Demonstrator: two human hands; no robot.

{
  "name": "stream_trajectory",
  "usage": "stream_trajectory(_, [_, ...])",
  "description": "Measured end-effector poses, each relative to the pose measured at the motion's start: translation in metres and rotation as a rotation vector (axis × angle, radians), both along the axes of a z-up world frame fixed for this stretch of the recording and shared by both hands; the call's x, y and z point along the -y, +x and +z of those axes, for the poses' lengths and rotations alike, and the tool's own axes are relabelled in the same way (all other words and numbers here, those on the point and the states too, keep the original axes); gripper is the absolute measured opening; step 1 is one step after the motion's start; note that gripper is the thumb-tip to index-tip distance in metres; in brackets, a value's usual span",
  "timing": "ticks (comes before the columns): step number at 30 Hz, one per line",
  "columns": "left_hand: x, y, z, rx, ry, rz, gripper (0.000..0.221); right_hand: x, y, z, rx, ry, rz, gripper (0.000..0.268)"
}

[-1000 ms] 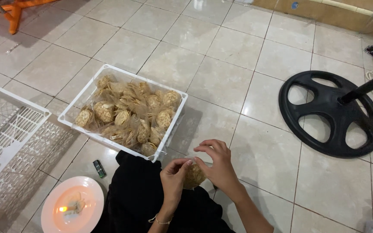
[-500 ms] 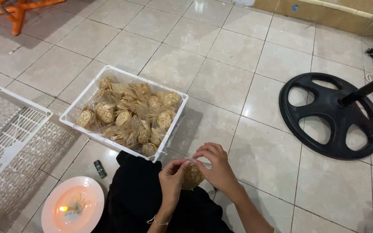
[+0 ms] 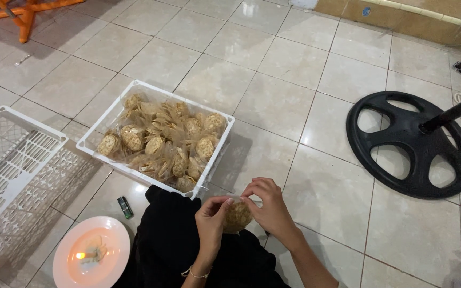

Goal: Sealing plastic bags of food using a candle flame and manual pressure

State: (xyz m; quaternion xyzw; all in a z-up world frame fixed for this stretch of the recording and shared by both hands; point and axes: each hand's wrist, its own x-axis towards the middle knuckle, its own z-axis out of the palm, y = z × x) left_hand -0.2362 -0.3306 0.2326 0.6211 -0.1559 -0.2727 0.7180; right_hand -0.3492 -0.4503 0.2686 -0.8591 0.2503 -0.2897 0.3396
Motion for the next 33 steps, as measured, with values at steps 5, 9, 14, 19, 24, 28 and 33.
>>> stream_trajectory(5, [-0.003,0.001,0.014,-0.022,-0.010,0.009,0.007,-0.001,-0.004,0.000,-0.094,0.063,-0.008,0.007])
stream_trajectory(9, [-0.005,0.002,0.016,-0.042,0.043,0.012,0.008,0.000,-0.002,-0.008,-0.066,0.037,-0.002,0.003])
stream_trajectory(14, [-0.006,0.004,0.010,-0.036,0.044,0.033,0.009,-0.003,0.000,-0.001,-0.111,0.064,0.009,0.003])
stream_trajectory(19, [-0.010,0.006,0.015,-0.067,0.058,0.037,0.009,-0.004,0.002,-0.001,-0.130,0.076,0.019,0.007])
stream_trajectory(24, [-0.012,0.009,0.010,-0.033,0.022,0.031,0.010,-0.003,0.008,-0.009,-0.067,0.037,0.001,0.005])
stream_trajectory(28, [-0.013,0.010,0.015,-0.074,0.039,0.044,0.010,-0.007,0.009,0.000,-0.115,0.112,0.015,0.006])
stream_trajectory(33, [-0.014,0.011,0.016,-0.077,0.002,0.032,0.013,-0.011,0.013,0.006,-0.066,0.135,0.016,0.007])
